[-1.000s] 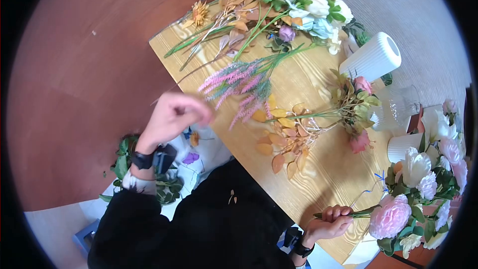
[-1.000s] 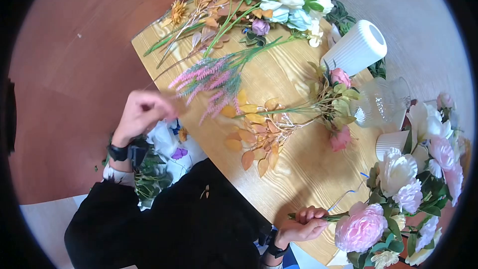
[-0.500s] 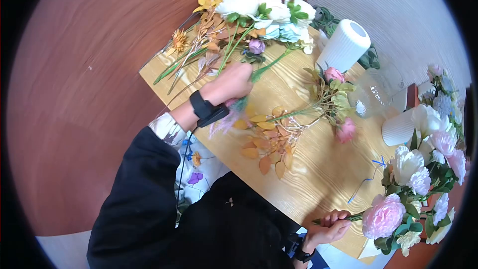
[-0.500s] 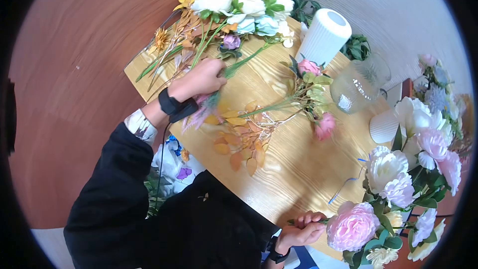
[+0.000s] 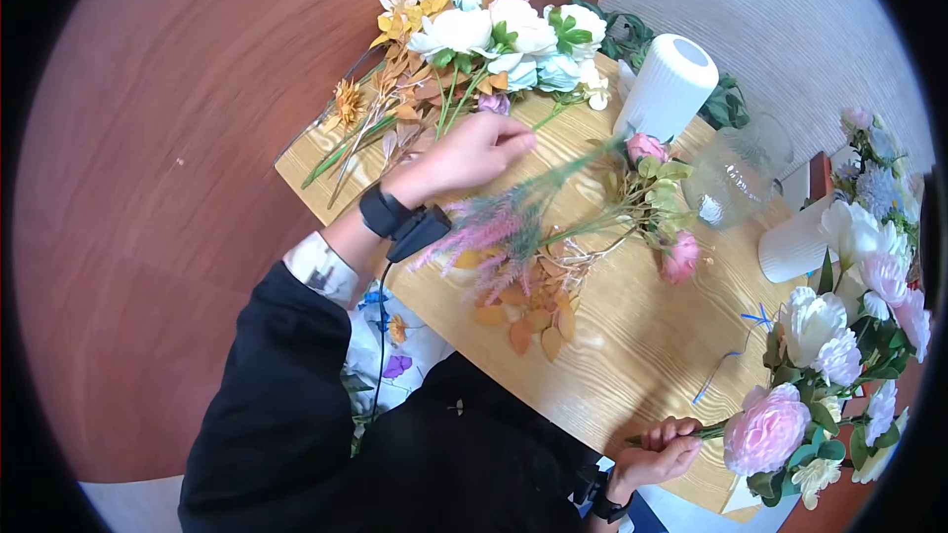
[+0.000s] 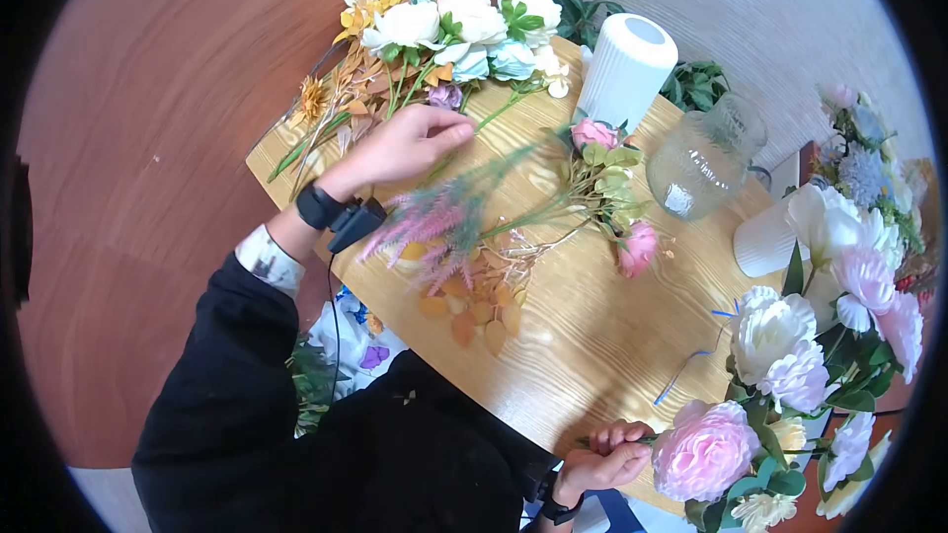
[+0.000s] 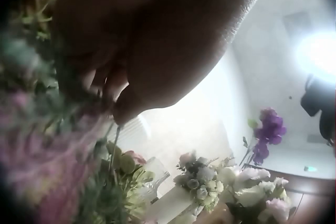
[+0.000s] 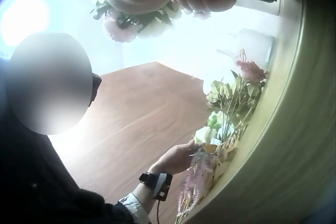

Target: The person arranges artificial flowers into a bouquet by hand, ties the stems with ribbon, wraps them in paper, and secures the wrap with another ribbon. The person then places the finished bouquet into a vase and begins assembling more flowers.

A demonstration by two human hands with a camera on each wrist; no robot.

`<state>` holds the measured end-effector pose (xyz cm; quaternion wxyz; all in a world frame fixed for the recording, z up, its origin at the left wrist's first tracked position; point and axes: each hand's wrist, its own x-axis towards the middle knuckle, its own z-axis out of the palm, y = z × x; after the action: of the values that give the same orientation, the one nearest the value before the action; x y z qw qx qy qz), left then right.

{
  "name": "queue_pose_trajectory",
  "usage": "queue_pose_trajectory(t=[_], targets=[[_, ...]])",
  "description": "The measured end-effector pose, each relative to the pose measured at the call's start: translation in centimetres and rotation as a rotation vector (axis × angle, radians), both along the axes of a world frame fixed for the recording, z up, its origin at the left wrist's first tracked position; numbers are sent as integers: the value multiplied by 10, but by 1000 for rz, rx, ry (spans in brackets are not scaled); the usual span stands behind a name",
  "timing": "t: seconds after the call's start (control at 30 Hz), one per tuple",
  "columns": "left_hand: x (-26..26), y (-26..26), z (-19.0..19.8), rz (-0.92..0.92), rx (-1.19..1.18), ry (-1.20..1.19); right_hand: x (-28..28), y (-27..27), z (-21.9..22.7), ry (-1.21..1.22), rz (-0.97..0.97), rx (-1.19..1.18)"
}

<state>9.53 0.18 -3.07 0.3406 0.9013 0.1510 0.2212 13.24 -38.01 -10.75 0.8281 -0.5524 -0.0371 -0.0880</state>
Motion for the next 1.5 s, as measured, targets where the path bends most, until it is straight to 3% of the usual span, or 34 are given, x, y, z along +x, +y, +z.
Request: queue_pose_trajectory(t=[0.03,0.07,0.13,0.17,0.23,0.4,0.43,0.5,0.57,0.7,0.77,0.8,0.97,1.07,1.1,1.17,1.23,1.33,1.4,1.5], targets=[[2,-1,-1,90,259,-106,0,-2,-1,-2,-9,7],[1,0,0,82,268,-107,0,-6,-3,-8,0,9],[-8,1,6,384,175,-176,-2,-12,-6,-16,3,13],[-16,5,7,388,183,-181,-4,-12,-6,-19,7,22],[-34,17,9,693,513,-13,-6,-10,-4,-36,-28,72],[-55,58,-30,900,396,350,-2,-11,-4,23,-47,85],[-58,61,-24,911,396,347,-1,-13,-6,19,-38,88],[-62,65,-12,673,88,555,2,-15,-11,-17,10,44],[-62,67,-12,679,186,631,3,-10,-6,5,-1,30],[-66,61,-8,515,131,450,3,-7,-7,22,-36,18],[-69,56,-22,346,417,183,8,-13,-15,9,-49,9],[-69,48,-26,299,434,98,9,-16,-19,1,-59,-8],[-73,34,-29,100,324,251,10,-11,-18,79,-133,17],[-81,52,-5,-59,52,348,8,-10,-16,60,-163,-29],[-85,66,-10,-101,172,170,7,-10,-14,58,-162,-48],[-90,76,35,185,-295,314,4,-3,-6,60,-175,-49],[-94,119,38,410,-344,115,3,1,-5,65,-244,-53],[-95,180,20,543,-152,-10,5,4,-6,82,-278,-83],[-90,219,-7,540,274,93,8,3,-12,81,-282,-69],[-74,239,-21,604,220,203,10,2,-15,78,-291,-66]])
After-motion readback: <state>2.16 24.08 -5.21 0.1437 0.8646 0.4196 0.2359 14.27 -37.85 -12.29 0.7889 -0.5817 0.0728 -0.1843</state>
